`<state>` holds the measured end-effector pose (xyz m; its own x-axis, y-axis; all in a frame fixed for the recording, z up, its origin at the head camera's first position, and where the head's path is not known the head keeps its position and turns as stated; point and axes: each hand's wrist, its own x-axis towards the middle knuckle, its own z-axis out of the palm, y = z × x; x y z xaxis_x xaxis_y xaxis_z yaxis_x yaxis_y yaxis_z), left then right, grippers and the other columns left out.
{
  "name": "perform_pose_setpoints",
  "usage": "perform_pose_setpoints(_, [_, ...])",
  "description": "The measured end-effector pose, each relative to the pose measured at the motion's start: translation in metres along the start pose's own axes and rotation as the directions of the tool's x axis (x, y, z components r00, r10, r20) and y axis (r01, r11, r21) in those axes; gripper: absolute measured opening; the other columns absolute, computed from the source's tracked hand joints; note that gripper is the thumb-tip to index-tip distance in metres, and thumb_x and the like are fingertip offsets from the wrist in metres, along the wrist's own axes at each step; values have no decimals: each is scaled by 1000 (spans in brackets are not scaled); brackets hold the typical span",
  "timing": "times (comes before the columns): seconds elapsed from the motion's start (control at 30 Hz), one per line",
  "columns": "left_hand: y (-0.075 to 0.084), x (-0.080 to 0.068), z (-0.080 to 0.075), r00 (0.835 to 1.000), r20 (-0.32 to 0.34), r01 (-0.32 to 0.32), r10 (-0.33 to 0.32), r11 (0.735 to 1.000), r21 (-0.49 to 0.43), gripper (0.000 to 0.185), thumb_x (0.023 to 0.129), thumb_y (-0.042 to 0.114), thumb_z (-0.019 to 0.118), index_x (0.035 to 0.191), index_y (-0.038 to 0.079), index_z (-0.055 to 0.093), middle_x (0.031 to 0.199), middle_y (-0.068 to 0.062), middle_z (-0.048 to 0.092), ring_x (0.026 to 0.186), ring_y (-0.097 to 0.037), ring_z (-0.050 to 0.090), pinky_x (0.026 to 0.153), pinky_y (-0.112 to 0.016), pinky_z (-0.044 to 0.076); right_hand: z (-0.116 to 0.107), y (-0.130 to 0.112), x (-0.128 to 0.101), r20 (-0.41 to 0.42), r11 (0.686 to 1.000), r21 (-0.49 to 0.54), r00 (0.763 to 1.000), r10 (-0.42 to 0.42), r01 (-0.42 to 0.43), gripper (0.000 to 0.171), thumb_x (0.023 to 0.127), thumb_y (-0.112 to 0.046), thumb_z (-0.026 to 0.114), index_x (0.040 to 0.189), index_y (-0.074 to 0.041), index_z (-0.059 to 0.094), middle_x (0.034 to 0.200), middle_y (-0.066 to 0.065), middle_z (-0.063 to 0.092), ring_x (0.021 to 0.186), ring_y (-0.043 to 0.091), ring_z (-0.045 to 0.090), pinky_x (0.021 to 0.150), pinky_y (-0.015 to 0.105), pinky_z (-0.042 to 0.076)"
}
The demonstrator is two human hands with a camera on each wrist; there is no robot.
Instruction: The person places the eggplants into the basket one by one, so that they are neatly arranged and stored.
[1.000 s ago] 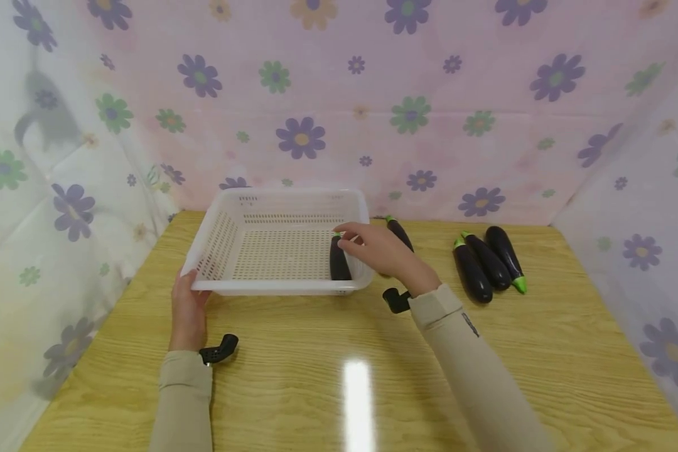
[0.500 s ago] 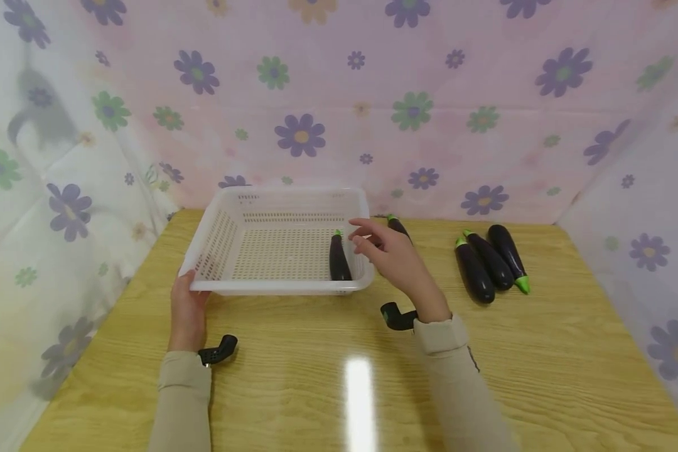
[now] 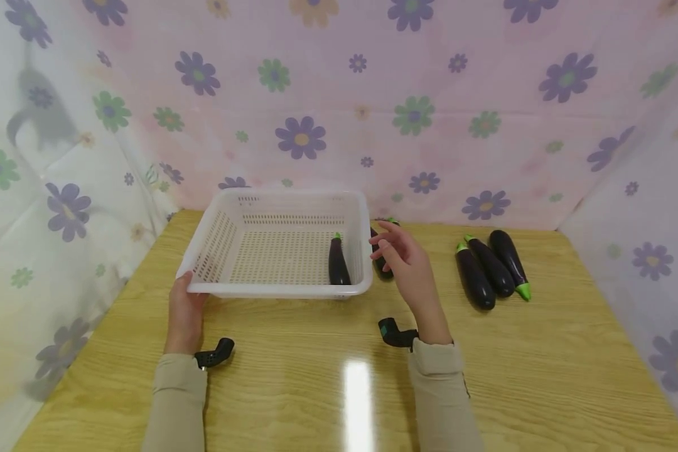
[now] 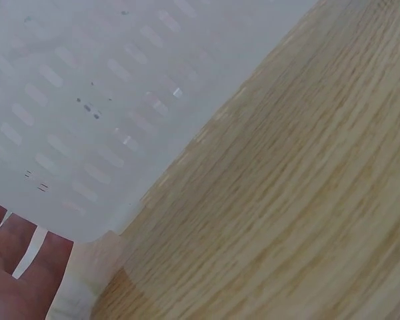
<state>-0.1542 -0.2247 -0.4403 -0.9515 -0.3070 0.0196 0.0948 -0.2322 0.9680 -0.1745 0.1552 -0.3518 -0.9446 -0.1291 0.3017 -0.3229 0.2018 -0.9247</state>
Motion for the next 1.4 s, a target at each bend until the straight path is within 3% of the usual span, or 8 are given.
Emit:
perform_pose_setpoints(0.27, [-8,4,-3,1000,2,-23,23,1000,-19,48,94,38,36,136,15,38,137,-3,37,123,-18,37,100,-33,28,3,0,-3,-35,1000,6,999,-17,17,35,94,-18,46,128,-9,46,104,15,57,84,33,55,61,27,46])
perform_pose_setpoints(0.53, [-2,3,0,1000,0,7,-7,999,-48,44,95,33,34,134,15,40,136,-2,39,123,-19,36,101,-35,25,-3,38,5,-49,998,-48,998,37,-39,36,93,-25,48,128,-19,46,102,7,60,81,20,58,61,28,47])
perform_pose_setpoints(0.9, [-1,1,0,999,-24,29,-30,999,-33,44,94,35,37,134,16,41,135,-1,40,121,-18,38,99,-33,27,-15,76,0,-111,983,-117,985,131,-144,40,93,-29,46,131,-16,43,106,12,60,83,21,59,63,33,48])
perform_pose_setpoints(1.07, [-3,1,0,999,-32,36,-37,999,-31,46,94,35,35,135,13,38,136,-1,38,122,-16,37,100,-32,26,-21,87,-1,-183,968,-137,966,184,-210,39,94,-27,45,128,-11,46,108,13,59,88,24,58,65,37,48])
perform_pose_setpoints(1.3, [-4,5,-1,1000,-12,12,-13,999,-48,45,94,35,35,134,14,40,135,-1,39,122,-16,37,100,-32,25,-19,90,2,-383,935,-148,890,245,-322,34,92,-33,46,117,-13,57,113,4,57,103,15,48,81,32,38])
perform_pose_setpoints(1.4, [-4,3,-1,1000,-10,7,-7,999,-43,45,94,34,36,134,15,40,135,0,39,122,-16,36,100,-32,25,-16,93,1,-412,934,-158,881,233,-320,31,91,-29,48,114,-11,59,113,5,56,104,17,47,85,35,38])
